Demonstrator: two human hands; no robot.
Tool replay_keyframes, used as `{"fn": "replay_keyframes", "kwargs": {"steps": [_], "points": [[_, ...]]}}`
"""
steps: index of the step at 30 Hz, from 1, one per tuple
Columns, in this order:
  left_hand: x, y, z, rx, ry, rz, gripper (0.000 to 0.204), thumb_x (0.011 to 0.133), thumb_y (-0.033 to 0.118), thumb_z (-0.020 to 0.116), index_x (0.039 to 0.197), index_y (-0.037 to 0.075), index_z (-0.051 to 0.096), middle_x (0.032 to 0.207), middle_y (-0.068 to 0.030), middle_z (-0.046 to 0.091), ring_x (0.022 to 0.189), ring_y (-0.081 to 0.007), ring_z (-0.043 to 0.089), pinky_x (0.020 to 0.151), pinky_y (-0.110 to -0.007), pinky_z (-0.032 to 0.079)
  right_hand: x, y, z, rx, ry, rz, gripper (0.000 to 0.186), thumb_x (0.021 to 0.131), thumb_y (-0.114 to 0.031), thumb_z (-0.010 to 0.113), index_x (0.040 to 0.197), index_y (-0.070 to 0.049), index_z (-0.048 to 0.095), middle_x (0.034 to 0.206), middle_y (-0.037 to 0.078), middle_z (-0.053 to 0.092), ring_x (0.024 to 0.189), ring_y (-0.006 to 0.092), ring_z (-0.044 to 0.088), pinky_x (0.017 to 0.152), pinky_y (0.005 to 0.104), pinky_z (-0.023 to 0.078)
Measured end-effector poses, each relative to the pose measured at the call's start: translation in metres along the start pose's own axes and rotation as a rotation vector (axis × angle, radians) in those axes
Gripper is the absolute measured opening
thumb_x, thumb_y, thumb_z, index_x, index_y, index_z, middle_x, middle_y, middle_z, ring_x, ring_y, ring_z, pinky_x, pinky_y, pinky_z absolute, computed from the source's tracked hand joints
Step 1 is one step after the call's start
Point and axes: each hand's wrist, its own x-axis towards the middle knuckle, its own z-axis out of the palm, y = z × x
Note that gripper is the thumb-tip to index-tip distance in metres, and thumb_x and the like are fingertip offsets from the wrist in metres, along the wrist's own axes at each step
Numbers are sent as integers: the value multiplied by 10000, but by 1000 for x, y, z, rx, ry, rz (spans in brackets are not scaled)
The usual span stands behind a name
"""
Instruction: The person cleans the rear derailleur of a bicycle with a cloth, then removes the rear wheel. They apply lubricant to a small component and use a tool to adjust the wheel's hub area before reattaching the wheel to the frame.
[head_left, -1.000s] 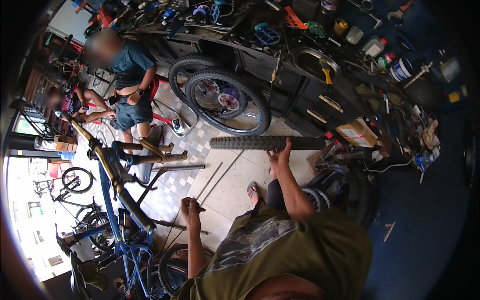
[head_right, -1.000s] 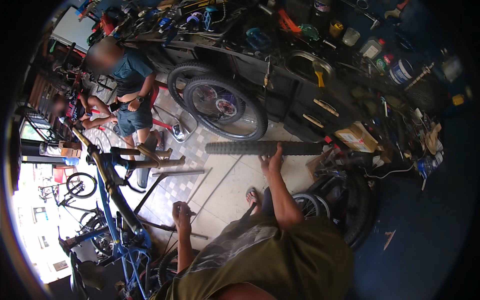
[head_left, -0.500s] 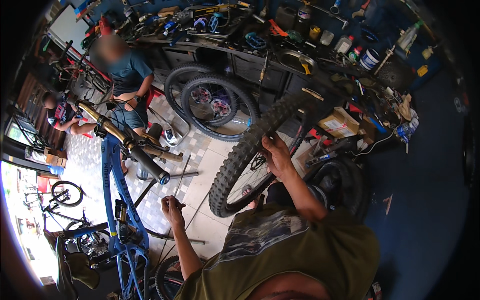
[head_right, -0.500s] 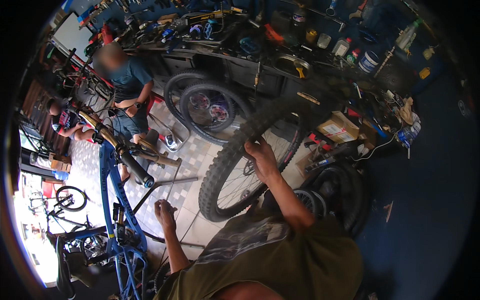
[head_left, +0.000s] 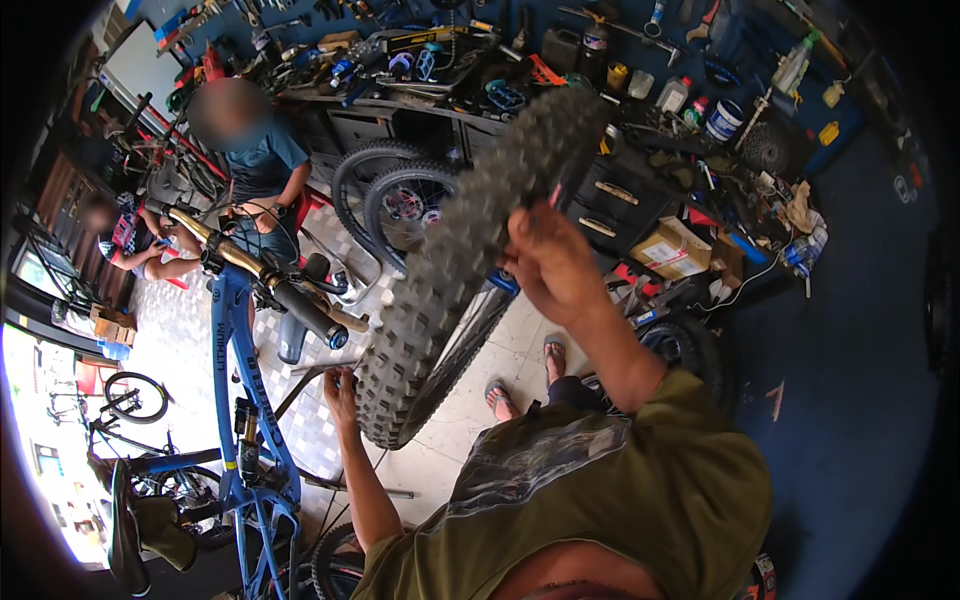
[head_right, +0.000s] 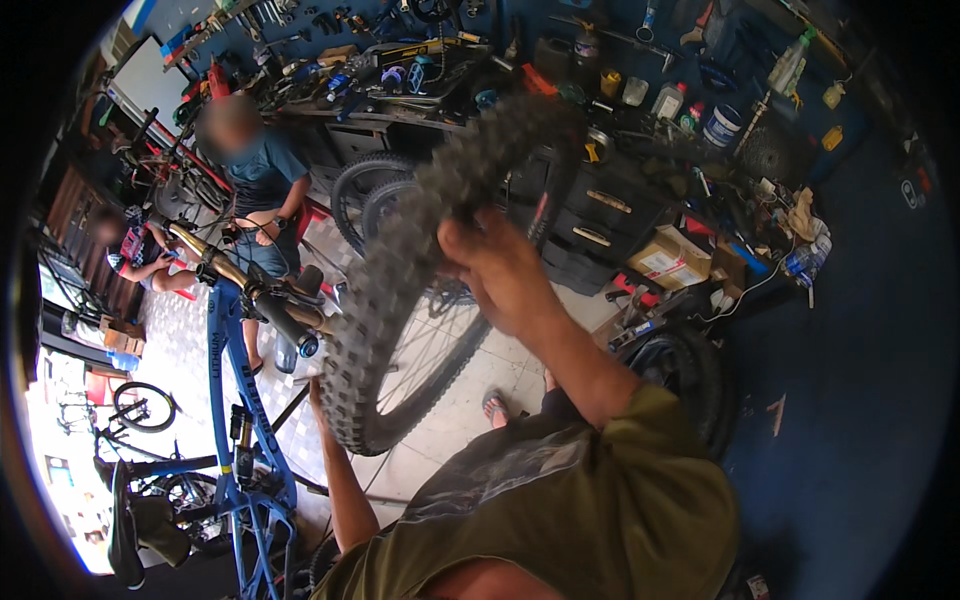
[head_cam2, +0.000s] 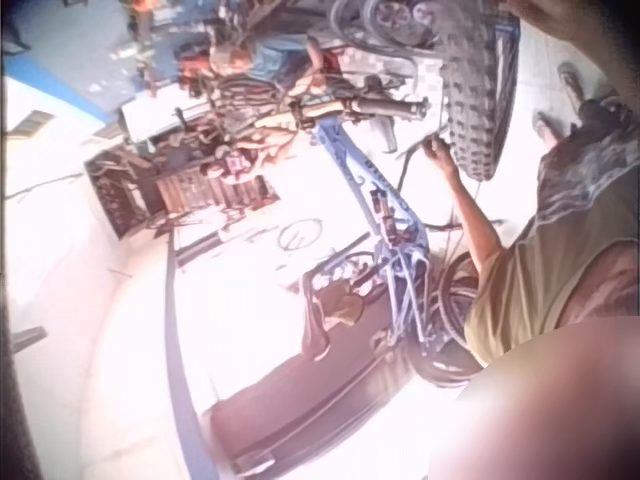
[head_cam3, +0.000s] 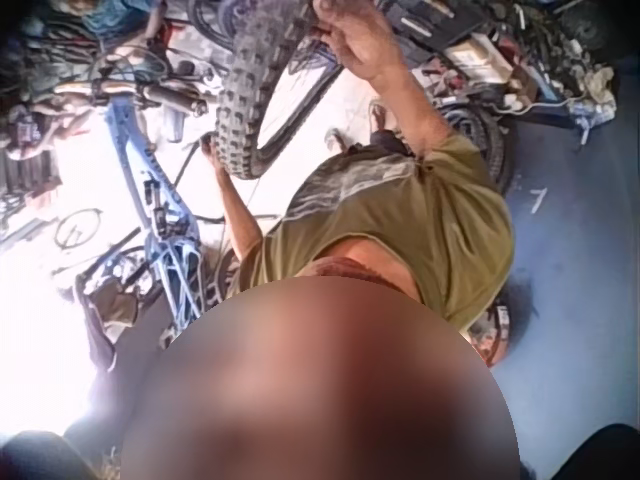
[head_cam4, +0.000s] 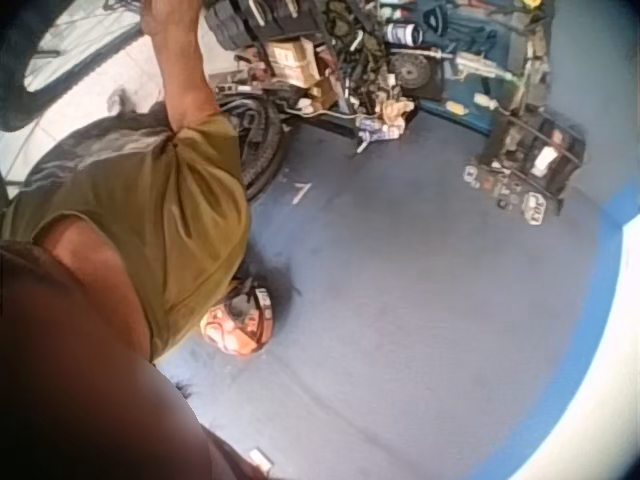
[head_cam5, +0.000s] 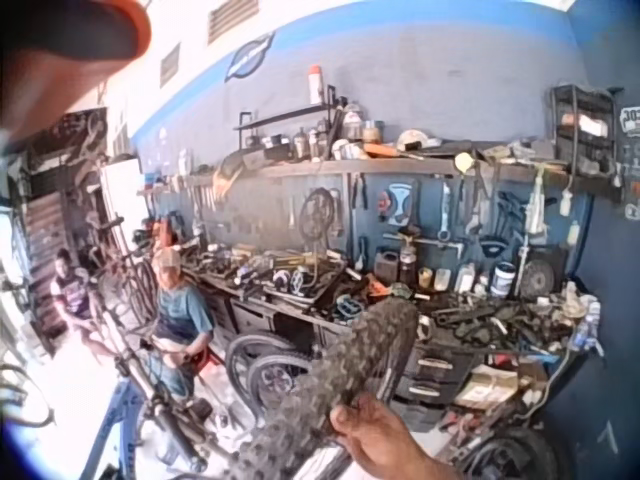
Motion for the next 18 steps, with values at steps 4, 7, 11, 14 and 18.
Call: {"fn": "replay_keyframes", "kwargs": {"steps": [4, 7, 11, 14, 18], "points": [[-2, 6, -4, 15, 62, -22, 214, 1009, 265, 638, 994, 73, 545, 709, 14, 476, 601, -73, 449, 570, -287, 506, 37, -49, 19, 61, -160, 27, 204, 959, -266, 716, 1131, -179, 649, 1071, -38, 667, 1017, 200, 645, 954, 454, 461], [0, 11, 4, 15, 89, -30, 209, 1008, 261, 636, 983, 71, 552, 705, 16, 476, 601, -73, 445, 565, -284, 485, 72, -82, 30, 80, -327, 22, 201, 961, -272, 713, 1136, -179, 685, 1102, -31, 680, 1018, 219, 654, 963, 479, 464], [-3, 13, 18, 16, 142, -58, 204, 1007, 256, 633, 968, 68, 561, 699, 18, 476, 601, -73, 439, 559, -279, 456, 120, -113, 51, 57, -437, -22, 258, 973, -302, 696, 1170, -135, 707, 1129, 16, 699, 1043, 222, 671, 967, 446, 486], [-2, 12, 40, 11, 178, -81, 202, 1006, 252, 631, 957, 66, 568, 695, 19, 476, 601, -72, 435, 554, -276, 435, 164, -139, 66, 171, -415, 187, 217, 948, -251, 732, 1087, -86, 704, 1013, 70, 724, 888, 199, 649, 768, 347, 492], [2, 15, 76, -3, 217, -117, 200, 1005, 247, 629, 942, 64, 578, 690, 21, 476, 600, -72, 429, 547, -272, 406, 198, -166, 60, 115, -473, 166, 228, 942, -250, 729, 1115, -110, 680, 1048, 58, 709, 972, 220, 647, 836, 383, 493]]}}
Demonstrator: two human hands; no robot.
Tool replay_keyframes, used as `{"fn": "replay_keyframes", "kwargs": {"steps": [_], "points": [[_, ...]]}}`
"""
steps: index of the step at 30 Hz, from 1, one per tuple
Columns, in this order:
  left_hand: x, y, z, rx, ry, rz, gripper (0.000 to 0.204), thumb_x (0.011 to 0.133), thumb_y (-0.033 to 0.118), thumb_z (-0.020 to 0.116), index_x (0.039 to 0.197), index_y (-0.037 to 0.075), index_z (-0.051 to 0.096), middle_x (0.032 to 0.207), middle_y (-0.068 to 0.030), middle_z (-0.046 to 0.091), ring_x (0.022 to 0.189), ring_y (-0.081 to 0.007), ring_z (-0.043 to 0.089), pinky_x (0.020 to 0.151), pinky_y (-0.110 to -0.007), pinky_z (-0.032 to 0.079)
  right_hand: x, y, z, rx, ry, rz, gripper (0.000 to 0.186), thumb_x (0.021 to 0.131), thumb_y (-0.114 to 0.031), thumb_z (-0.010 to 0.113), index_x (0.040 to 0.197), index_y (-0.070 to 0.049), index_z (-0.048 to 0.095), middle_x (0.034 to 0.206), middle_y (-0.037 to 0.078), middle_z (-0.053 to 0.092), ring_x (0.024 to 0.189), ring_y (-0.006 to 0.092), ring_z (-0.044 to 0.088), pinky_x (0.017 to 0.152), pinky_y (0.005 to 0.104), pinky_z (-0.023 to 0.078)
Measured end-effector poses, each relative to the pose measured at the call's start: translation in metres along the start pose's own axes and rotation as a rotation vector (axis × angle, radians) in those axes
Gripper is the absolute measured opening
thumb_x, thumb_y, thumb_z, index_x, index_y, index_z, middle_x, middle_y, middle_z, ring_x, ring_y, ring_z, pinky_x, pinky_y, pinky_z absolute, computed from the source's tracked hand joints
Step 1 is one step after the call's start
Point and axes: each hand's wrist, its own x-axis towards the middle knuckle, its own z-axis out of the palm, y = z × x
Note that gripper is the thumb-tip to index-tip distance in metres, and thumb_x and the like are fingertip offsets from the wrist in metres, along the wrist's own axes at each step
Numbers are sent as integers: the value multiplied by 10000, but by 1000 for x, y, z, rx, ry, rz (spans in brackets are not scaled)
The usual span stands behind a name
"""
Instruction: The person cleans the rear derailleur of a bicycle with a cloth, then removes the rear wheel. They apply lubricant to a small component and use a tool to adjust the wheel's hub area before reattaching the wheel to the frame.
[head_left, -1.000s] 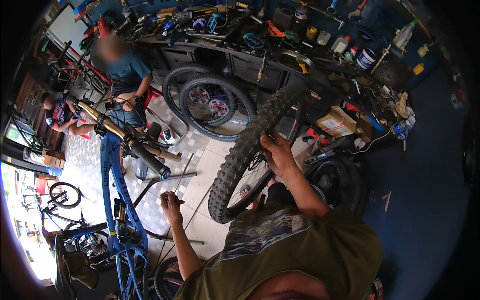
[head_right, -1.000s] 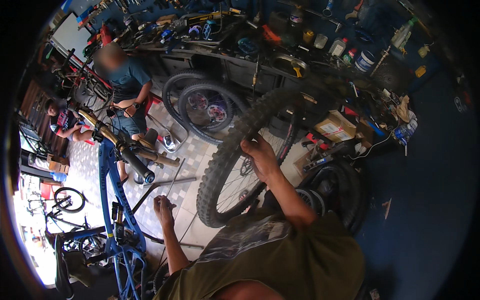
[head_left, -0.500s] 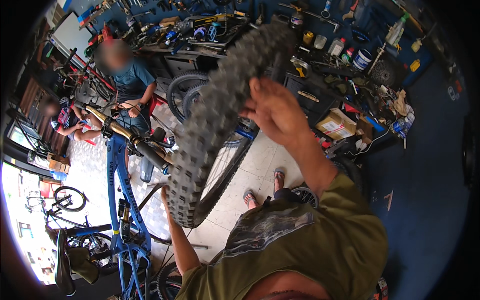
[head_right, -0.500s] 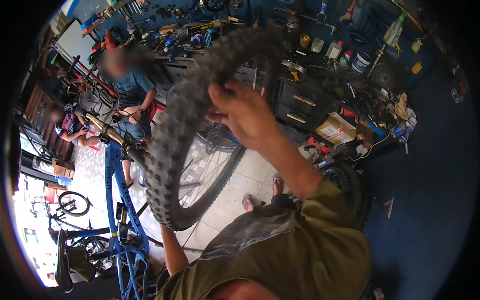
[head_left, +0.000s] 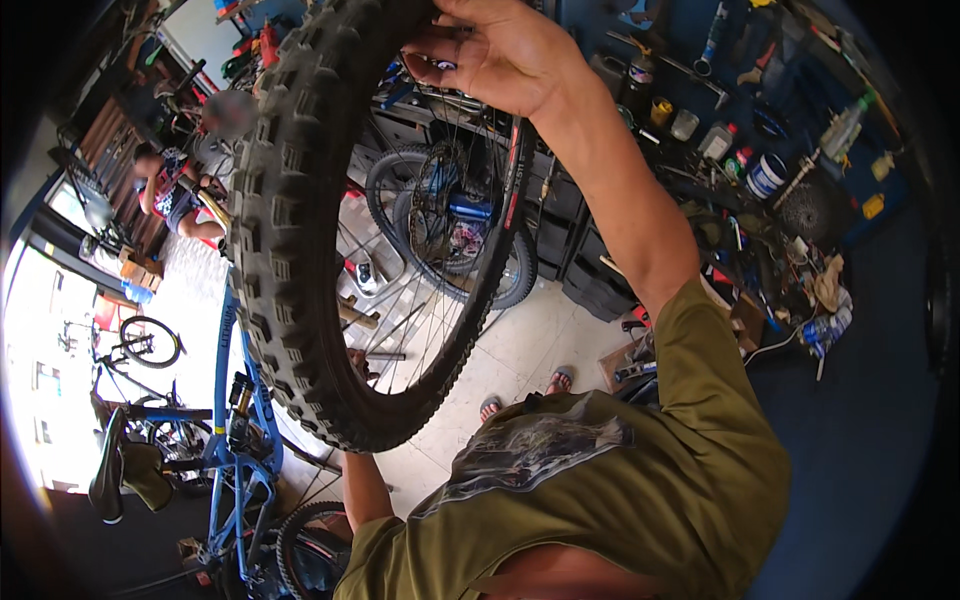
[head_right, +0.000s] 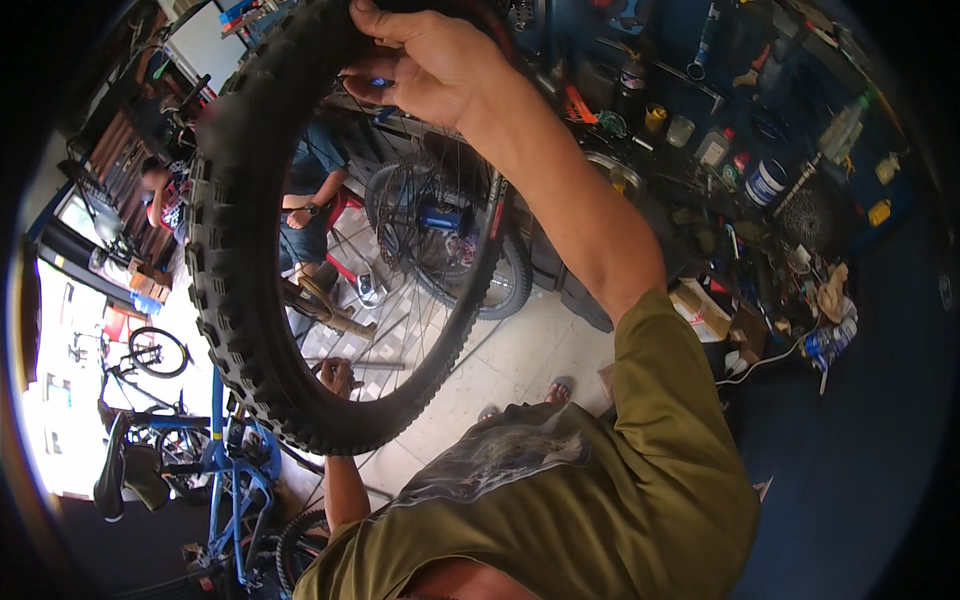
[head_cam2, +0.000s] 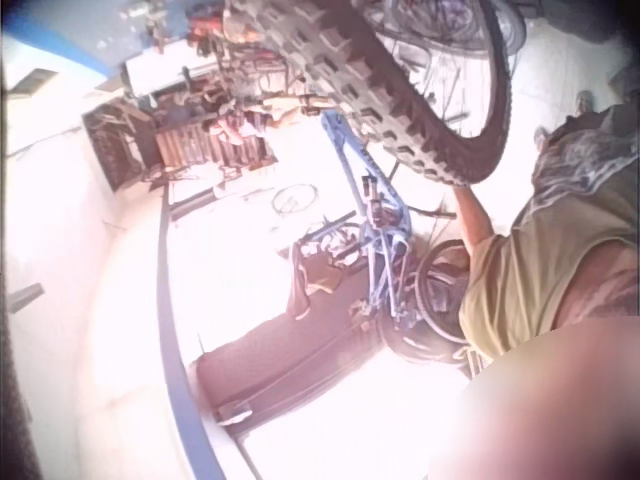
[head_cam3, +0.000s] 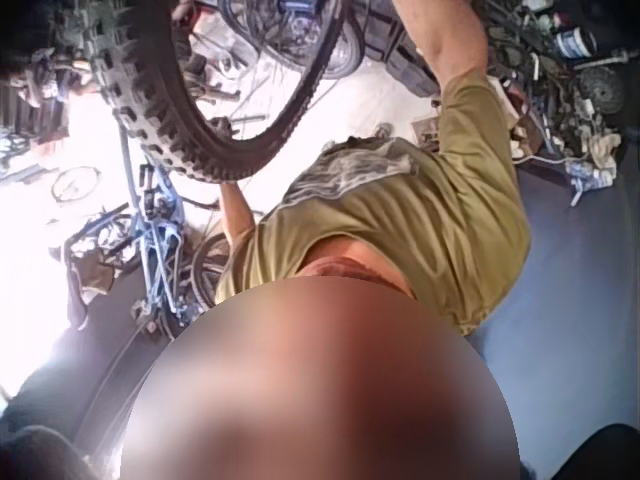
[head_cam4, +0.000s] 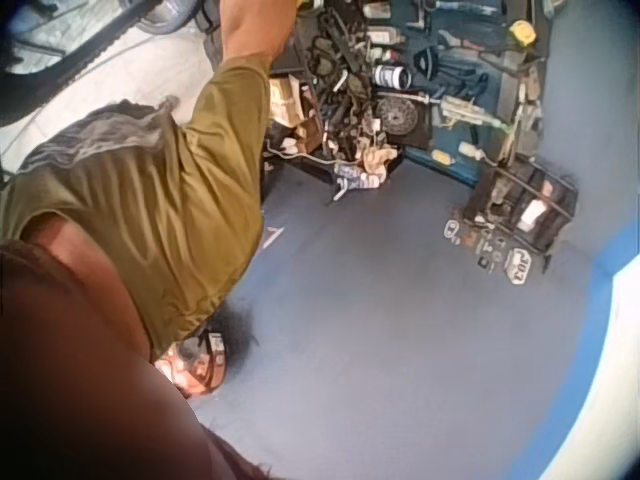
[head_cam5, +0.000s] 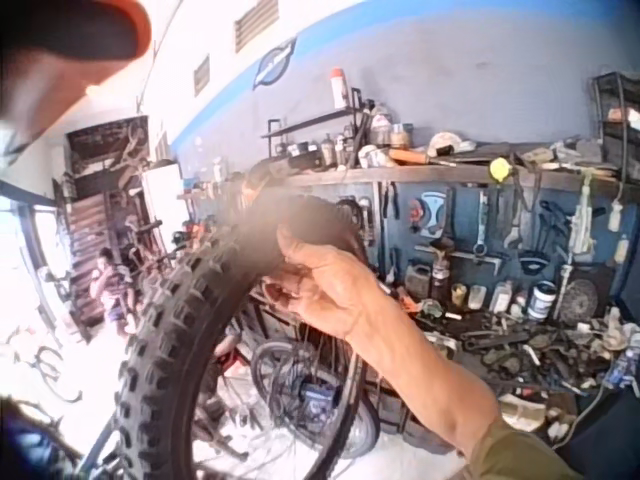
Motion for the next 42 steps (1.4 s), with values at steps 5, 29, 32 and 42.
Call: {"fn": "replay_keyframes", "kwargs": {"steps": [5, 29, 32, 42], "points": [[-1, 12, 43, 20, 87, 22, 205, 1003, 245, 625, 923, 59, 592, 678, 22, 477, 595, -72, 425, 536, -270, 383, 27, -27, -14, -38, -70, 72, 167, 976, -194, 679, 1121, -111, 680, 1092, 68, 701, 978, 214, 651, 799, 375, 528], [233, 151, 192, -439, -117, 236, 225, 1009, 259, 613, 857, 98, 575, 643, 27, 439, 486, -88, 417, 420, -266, 329, 87, -116, -62, -124, -29, -102, 250, 924, -318, 750, 1072, -125, 694, 999, 69, 665, 937, 244, 649, 795, 414, 558], [256, 163, 211, -496, -148, 226, 225, 1010, 260, 611, 854, 102, 571, 640, 28, 433, 479, -89, 414, 414, -263, 320, 92, -124, -66, -116, -84, -94, 245, 924, -305, 748, 1061, -109, 694, 1002, 82, 663, 919, 256, 659, 792, 422, 570], [276, 187, 268, -655, -368, 230, 218, 1016, 264, 610, 848, 142, 543, 615, 45, 382, 453, -72, 376, 400, -236, 272, 88, -142, -80, -115, -93, -129, 289, 930, -293, 736, 1102, -68, 676, 1010, 108, 665, 907, 252, 669, 799, 405, 592]]}}
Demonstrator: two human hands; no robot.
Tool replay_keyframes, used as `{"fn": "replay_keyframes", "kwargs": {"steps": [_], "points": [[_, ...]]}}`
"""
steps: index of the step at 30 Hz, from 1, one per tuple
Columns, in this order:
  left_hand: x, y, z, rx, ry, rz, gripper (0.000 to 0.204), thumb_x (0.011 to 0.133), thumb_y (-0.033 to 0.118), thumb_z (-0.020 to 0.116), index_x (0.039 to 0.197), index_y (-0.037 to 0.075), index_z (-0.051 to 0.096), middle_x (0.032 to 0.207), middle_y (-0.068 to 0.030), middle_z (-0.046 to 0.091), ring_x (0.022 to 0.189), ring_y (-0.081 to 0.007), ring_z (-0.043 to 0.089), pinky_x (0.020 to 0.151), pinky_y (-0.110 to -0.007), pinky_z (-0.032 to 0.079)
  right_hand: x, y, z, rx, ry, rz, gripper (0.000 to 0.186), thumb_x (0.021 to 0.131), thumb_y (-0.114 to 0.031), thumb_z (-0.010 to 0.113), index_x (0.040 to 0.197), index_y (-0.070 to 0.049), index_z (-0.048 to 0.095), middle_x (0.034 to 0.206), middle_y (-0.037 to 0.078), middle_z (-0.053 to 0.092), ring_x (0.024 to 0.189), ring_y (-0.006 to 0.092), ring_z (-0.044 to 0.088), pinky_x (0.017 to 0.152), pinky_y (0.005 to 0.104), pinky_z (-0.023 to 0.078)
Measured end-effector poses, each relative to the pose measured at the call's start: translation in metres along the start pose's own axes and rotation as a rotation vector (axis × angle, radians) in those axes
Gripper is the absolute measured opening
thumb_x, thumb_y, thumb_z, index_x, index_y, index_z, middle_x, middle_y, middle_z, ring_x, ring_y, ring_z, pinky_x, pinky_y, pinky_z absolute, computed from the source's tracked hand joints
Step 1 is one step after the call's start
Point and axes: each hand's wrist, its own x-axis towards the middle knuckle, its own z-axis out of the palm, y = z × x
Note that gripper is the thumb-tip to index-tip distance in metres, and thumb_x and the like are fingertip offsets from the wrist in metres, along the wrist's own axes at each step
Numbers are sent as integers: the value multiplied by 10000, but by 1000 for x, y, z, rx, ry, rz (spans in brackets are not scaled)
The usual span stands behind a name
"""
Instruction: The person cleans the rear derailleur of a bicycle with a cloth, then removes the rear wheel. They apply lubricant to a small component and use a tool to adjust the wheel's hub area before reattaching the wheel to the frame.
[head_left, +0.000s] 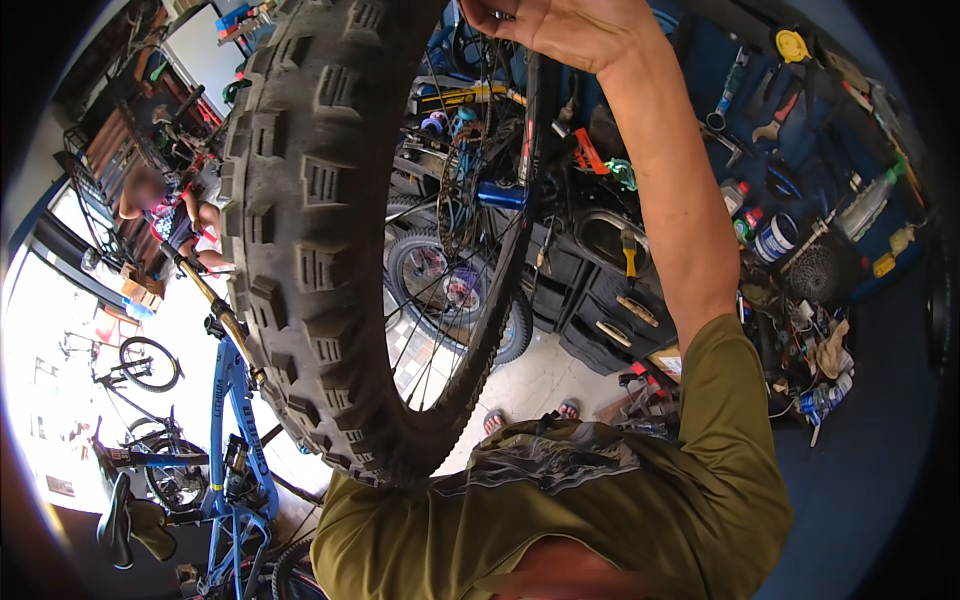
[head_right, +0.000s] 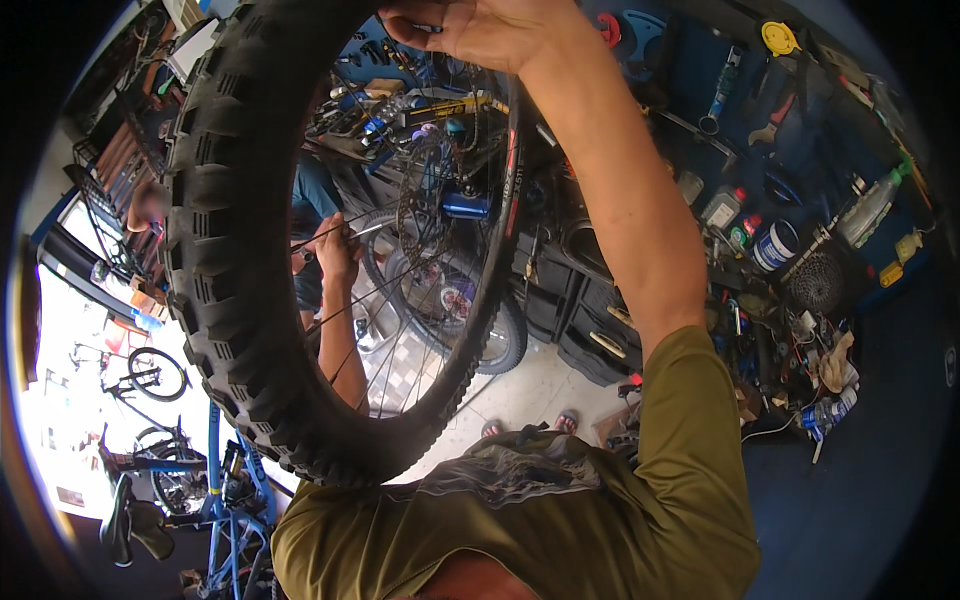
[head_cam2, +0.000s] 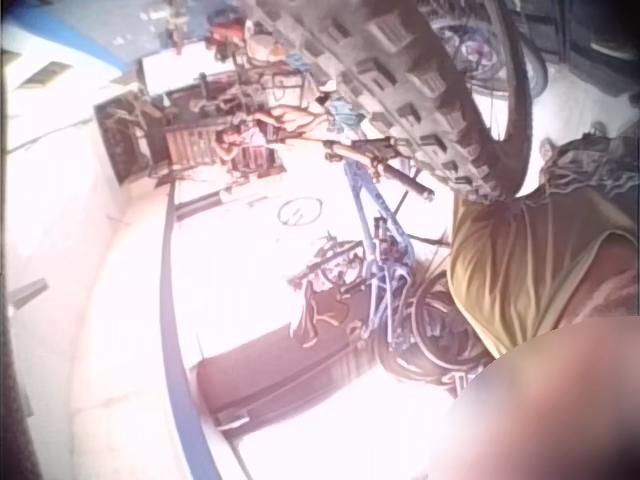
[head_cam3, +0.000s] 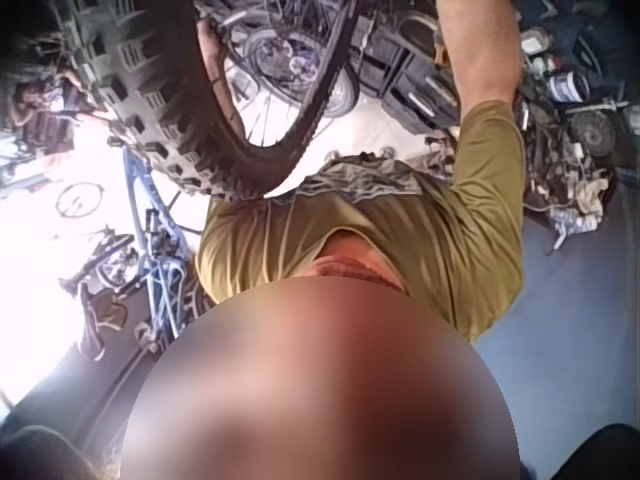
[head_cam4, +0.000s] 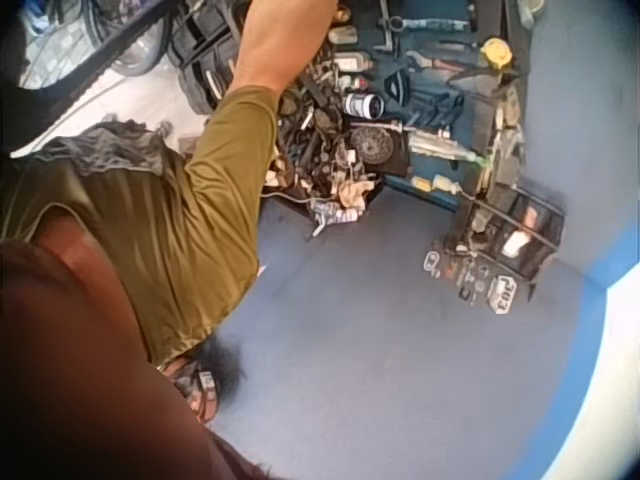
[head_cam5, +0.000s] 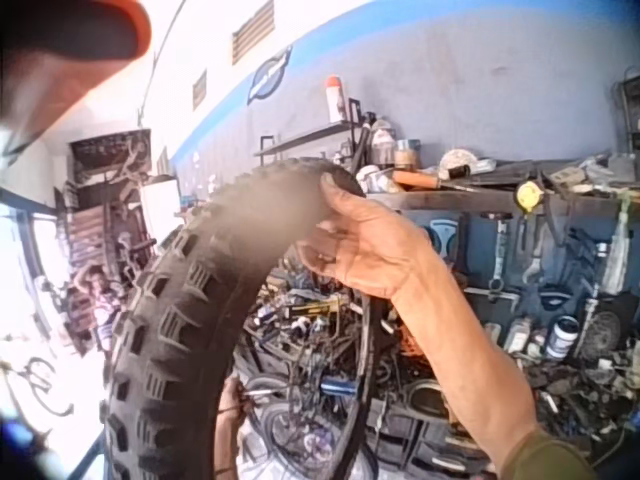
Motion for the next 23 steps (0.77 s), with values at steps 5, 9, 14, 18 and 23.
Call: {"fn": "replay_keyframes", "kwargs": {"steps": [5, 9, 14, 18, 23], "points": [[27, 3, 1, 129, -6, -30, 294, 1015, 312, 622, 789, 143, 539, 605, 47, 409, 444, -60, 368, 400, -233, 273, 11, -4, -10, 13, -91, 14, 299, 941, -290, 727, 1152, -85, 672, 1039, 103, 690, 919, 232, 673, 803, 383, 588], [35, 19, 34, 264, -88, 15, 364, 1015, 355, 629, 745, 132, 531, 610, 40, 442, 446, -57, 369, 402, -236, 267, 13, -2, -7, -18, -77, 26, 316, 967, -292, 698, 1215, -100, 659, 1106, 107, 703, 929, 213, 678, 790, 360, 585], [37, 21, 83, 362, -267, -5, 358, 1037, 345, 597, 775, 101, 588, 622, 52, 480, 472, -43, 401, 426, -230, 278, 20, -2, -8, -68, -122, 15, 315, 1017, -312, 621, 1259, -111, 646, 1127, 108, 708, 954, 198, 690, 730, 345, 579], [16, -8, 112, 281, -163, 4, 327, 1048, 332, 579, 838, 87, 629, 635, 57, 517, 472, -46, 424, 419, -236, 305, 16, 2, -22, -206, -133, 108, 380, 1026, -298, 603, 1362, -125, 558, 1121, 106, 723, 1053, 249, 706, 756, 369, 593], [1, -20, 80, 180, -147, -111, 365, 1022, 405, 605, 979, 46, 650, 659, 29, 564, 495, -111, 557, 430, -275, 467, -35, 44, -79, -1135, -97, -347, 438, 970, -398, 694, 1224, -41, 701, 988, 51, 750, 951, 135, 697, 843, 272, 533]]}}
